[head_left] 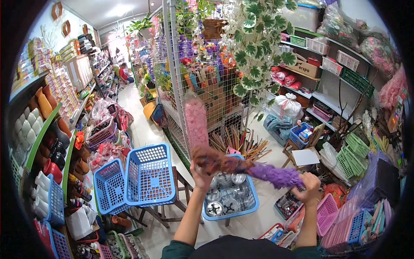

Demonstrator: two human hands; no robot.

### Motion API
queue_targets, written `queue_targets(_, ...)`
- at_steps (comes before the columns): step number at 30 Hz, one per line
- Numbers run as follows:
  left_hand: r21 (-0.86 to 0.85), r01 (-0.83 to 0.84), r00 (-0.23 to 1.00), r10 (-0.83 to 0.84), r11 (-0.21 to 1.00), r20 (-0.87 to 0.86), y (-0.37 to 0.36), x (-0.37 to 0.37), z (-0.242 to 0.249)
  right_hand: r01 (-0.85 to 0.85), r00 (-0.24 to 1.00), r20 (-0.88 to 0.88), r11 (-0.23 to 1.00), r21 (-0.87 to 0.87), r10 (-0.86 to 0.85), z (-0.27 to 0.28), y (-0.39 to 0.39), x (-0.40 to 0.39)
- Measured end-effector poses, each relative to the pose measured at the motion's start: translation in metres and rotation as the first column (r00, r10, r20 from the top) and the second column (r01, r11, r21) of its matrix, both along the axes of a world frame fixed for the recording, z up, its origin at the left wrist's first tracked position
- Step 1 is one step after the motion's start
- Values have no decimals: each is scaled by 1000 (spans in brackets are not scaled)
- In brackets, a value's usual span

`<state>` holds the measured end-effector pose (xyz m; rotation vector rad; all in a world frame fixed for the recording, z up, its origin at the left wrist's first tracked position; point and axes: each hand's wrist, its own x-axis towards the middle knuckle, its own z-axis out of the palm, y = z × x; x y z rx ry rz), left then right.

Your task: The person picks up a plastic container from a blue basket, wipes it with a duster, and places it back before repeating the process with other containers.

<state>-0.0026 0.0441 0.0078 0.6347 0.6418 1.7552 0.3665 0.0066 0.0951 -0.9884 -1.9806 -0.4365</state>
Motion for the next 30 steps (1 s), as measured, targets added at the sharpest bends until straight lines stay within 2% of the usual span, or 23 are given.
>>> queue_targets(2,106,-10,1000,11,994,-9,2,-6,-1,-24,1000,17,998,-57,25,2,-4,8)
queue_targets(3,169,171,985,-163,971,-59,4,-19,2,42,998,47,997,-69,-39,4,-4,17)
queue_targets(4,170,170,985,-162,971,-59,3,-17,0,108,992,78,991,-79,-102,5,-4,23)
queue_targets(6,2,29,998,-29,1000,-56,-1,-10,5,142,987,73,989,-29,-140,5,-1,25)
queue_targets(7,28,115,989,-112,993,-92,-1,-11,6,154,987,39,988,18,-154,2,1,23)
queue_targets(8,28,113,990,-110,993,-92,-1,-6,5,165,986,4,984,63,-165,0,2,20)
queue_targets(10,-50,-25,998,21,998,-62,-1,9,4,139,990,-9,990,13,-139,-3,-1,15)
queue_targets(11,-51,-40,999,42,998,34,-3,12,12,76,997,14,997,-15,-76,-7,-1,16)
queue_targets(12,-50,-42,999,44,998,33,-3,6,8,13,999,35,999,-44,-11,-10,0,17)
queue_targets(14,133,58,996,-49,989,-74,-5,-10,4,4,999,44,999,-46,-2,-5,0,24)
queue_targets(15,145,80,996,-84,986,15,-2,-12,1,82,996,45,996,-25,-81,-5,1,30)
queue_targets(16,143,81,996,-83,987,14,-3,-12,0,162,986,45,987,-5,-162,-7,1,34)
queue_targets(18,-57,9,990,-17,998,-142,-2,-15,-10,196,980,34,981,18,-196,-12,4,30)
queue_targets(19,78,154,988,-152,985,-27,-2,-15,-5,143,989,-31,990,13,-142,-15,3,22)
queue_targets(20,77,153,988,-151,985,-28,-2,-9,-2,90,991,-97,996,13,-88,-19,3,17)
queue_targets(21,62,26,999,-27,998,20,0,3,0,16,994,-110,1000,-19,-18,-24,3,16)
queue_targets(22,42,-101,993,98,994,64,-6,11,15,14,994,-111,1000,-18,-16,-27,1,17)
queue_targets(23,111,-121,985,133,986,-105,-12,5,18,-6,997,-83,998,-64,1,-29,-1,21)
queue_targets(24,114,-125,985,137,986,-104,-14,0,17,-26,998,-54,994,-108,20,-28,-1,25)
queue_targets(26,108,37,996,-27,993,-86,-15,-8,10,3,999,-40,996,-87,-6,-28,1,29)
queue_targets(27,89,20,977,0,996,-214,-14,-13,3,49,996,-77,996,-69,-54,-34,5,31)
queue_targets(28,86,18,977,1,996,-212,-13,-11,0,95,988,-115,994,-55,-101,-35,6,30)
queue_targets(30,47,-25,987,32,999,-160,-9,-2,-5,76,989,-126,996,-43,-81,-34,3,21)
